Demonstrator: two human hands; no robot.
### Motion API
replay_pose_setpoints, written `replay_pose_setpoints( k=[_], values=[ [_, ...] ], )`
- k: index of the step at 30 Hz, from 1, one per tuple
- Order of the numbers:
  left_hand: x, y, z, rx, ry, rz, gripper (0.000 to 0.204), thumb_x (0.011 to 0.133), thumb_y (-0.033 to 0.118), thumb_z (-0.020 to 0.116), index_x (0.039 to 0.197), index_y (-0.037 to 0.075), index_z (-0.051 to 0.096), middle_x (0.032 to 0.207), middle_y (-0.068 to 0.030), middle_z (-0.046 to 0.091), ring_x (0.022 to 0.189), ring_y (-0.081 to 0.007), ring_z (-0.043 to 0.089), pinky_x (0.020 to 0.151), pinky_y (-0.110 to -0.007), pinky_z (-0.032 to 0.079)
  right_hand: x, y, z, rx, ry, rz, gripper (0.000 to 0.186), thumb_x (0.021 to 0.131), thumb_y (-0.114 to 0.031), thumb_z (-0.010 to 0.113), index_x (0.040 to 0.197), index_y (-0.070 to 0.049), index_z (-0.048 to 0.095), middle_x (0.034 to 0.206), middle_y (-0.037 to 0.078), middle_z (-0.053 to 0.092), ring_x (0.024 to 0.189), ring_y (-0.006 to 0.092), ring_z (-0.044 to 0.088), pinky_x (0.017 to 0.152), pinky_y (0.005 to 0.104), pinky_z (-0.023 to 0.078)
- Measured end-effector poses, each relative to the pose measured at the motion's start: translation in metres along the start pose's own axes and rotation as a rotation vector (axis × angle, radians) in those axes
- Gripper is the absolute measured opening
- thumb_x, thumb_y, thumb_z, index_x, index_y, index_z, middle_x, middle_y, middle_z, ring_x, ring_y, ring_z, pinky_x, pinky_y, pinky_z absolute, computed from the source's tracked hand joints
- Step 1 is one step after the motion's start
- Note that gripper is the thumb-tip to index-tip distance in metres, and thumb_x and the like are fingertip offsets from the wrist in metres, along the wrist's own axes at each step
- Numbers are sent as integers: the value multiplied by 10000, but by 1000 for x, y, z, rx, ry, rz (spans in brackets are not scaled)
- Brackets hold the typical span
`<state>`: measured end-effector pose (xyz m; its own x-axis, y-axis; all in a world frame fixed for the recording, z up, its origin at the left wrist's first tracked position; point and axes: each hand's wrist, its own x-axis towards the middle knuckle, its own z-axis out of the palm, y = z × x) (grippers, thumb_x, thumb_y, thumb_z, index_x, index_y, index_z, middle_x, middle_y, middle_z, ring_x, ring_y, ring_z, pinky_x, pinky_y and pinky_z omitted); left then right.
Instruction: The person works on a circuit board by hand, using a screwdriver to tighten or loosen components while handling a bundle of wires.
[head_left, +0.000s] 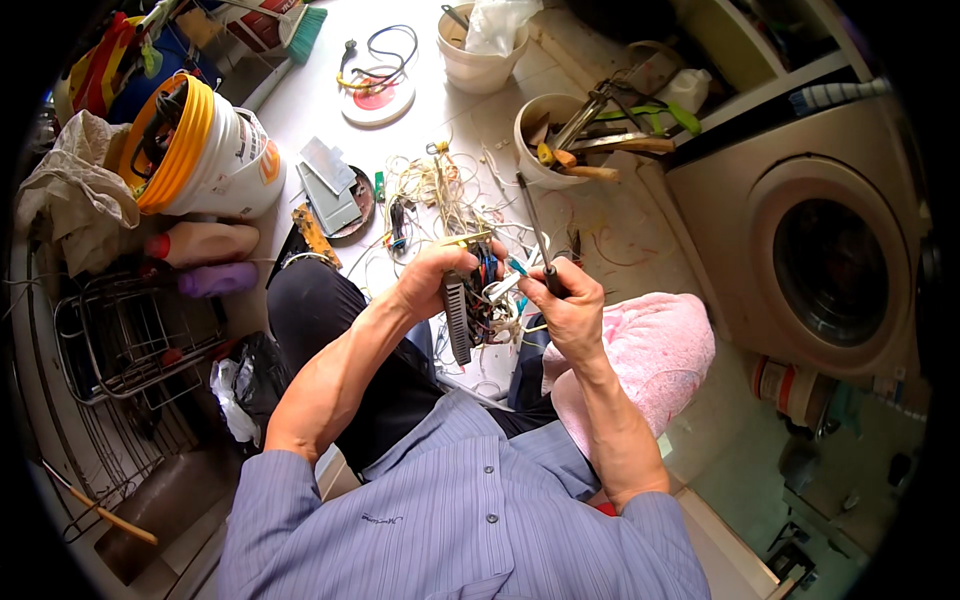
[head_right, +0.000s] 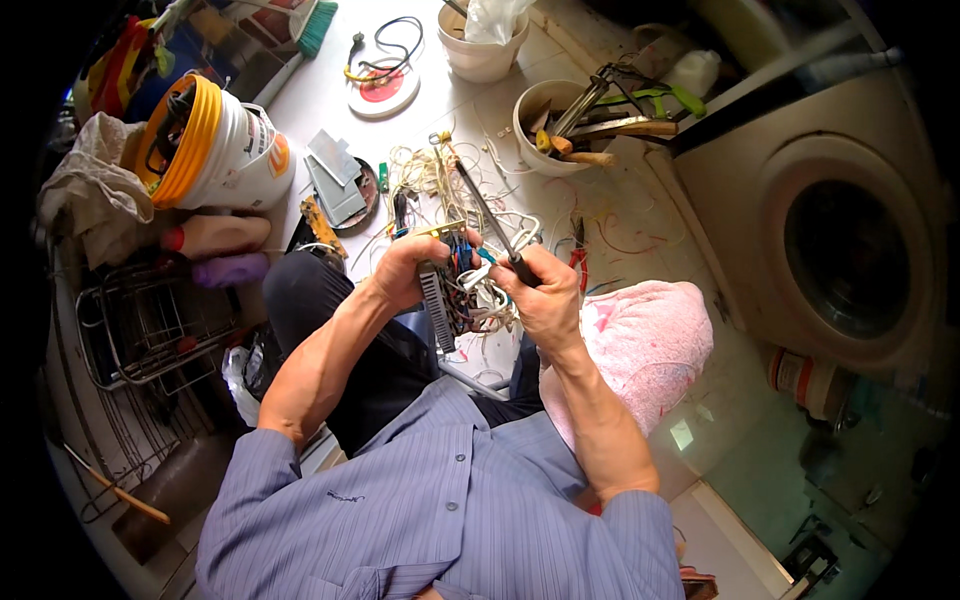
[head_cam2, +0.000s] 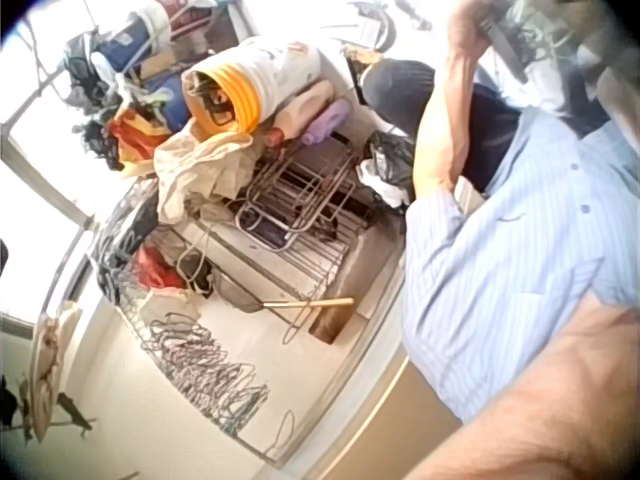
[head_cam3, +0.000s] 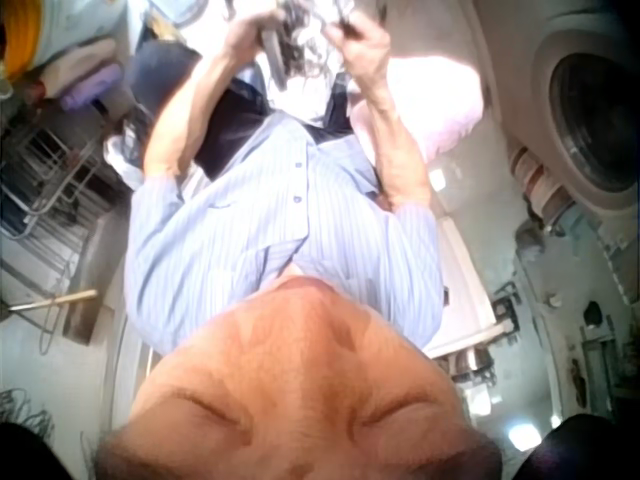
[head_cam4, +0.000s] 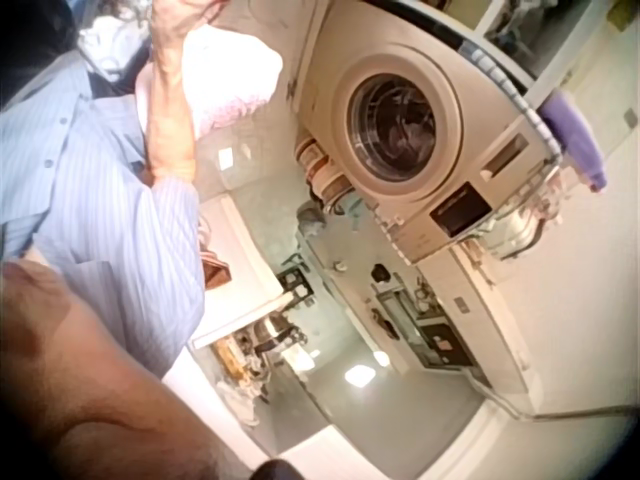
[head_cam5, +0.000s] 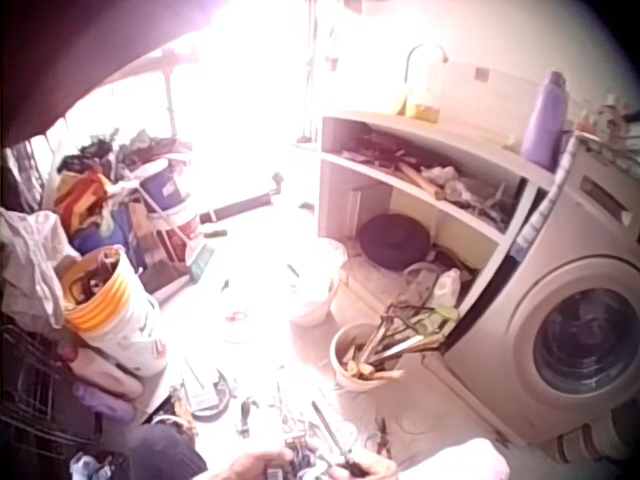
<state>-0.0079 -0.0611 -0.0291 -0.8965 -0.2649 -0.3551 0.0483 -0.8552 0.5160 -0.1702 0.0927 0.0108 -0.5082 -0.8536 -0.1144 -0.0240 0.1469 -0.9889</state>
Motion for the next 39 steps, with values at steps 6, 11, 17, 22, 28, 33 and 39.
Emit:
replay_pose_setpoints(
  k=[6, 11, 17, 22, 28, 33, 39],
  values=[
    [0, 1, 2, 21, 22, -20, 479, 847, 185, 648, 1258, -54, 588, 1091, -171, 718, 955, -245, 710, 891, -397, 585, 1, 7, 7, -87, 53, -108, 92, 828, -28, 789, 825, -6, 700, 694, 12, 549, 651, 100, 498, 588, 282, 387],
    [2, 0, 3, 43, -10, -10, 480, 855, 190, 691, 1253, -59, 593, 1088, -148, 718, 975, -222, 704, 917, -375, 569, 0, 7, 13, -158, 63, -152, 117, 822, -37, 796, 804, -10, 684, 671, 40, 536, 623, 138, 502, 579, 312, 393],
    [2, -1, 0, 49, -14, -10, 477, 857, 187, 694, 1252, -61, 597, 1087, -145, 716, 976, -221, 702, 924, -374, 564, 0, 12, 14, -188, 44, -166, 105, 825, -57, 794, 828, -12, 700, 664, 46, 536, 610, 147, 503, 572, 320, 393],
    [3, -4, -4, 48, -19, -3, 482, 869, 202, 676, 1257, -72, 596, 1100, -153, 717, 977, -231, 706, 929, -378, 564, -1, 9, 16, -157, 50, -121, 90, 835, -64, 787, 855, -12, 716, 661, 40, 542, 608, 126, 503, 568, 309, 391],
    [3, -6, -2, -1, -6, -9, 496, 871, 205, 656, 1272, -81, 595, 1142, -173, 720, 999, -252, 715, 934, -391, 568, -1, 17, 14, -22, 59, 5, 122, 867, -93, 789, 858, 1, 712, 686, -10, 602, 644, 51, 499, 577, 256, 398],
    [4, -8, -7, -49, 7, -29, 510, 859, 189, 650, 1288, -80, 590, 1133, -182, 728, 984, -267, 724, 942, -399, 570, 3, 2, 15, 83, 77, 82, 128, 893, -112, 787, 878, 0, 726, 735, -30, 664, 673, 24, 529, 593, 220, 405],
    [5, -7, -3, -38, 5, -15, 512, 830, 158, 649, 1282, -76, 595, 1171, -204, 711, 1035, -271, 712, 951, -401, 570, 2, -4, 13, 110, 77, 90, 118, 930, -111, 740, 914, 6, 733, 772, -7, 691, 688, 31, 573, 606, 208, 430]
  ],
)
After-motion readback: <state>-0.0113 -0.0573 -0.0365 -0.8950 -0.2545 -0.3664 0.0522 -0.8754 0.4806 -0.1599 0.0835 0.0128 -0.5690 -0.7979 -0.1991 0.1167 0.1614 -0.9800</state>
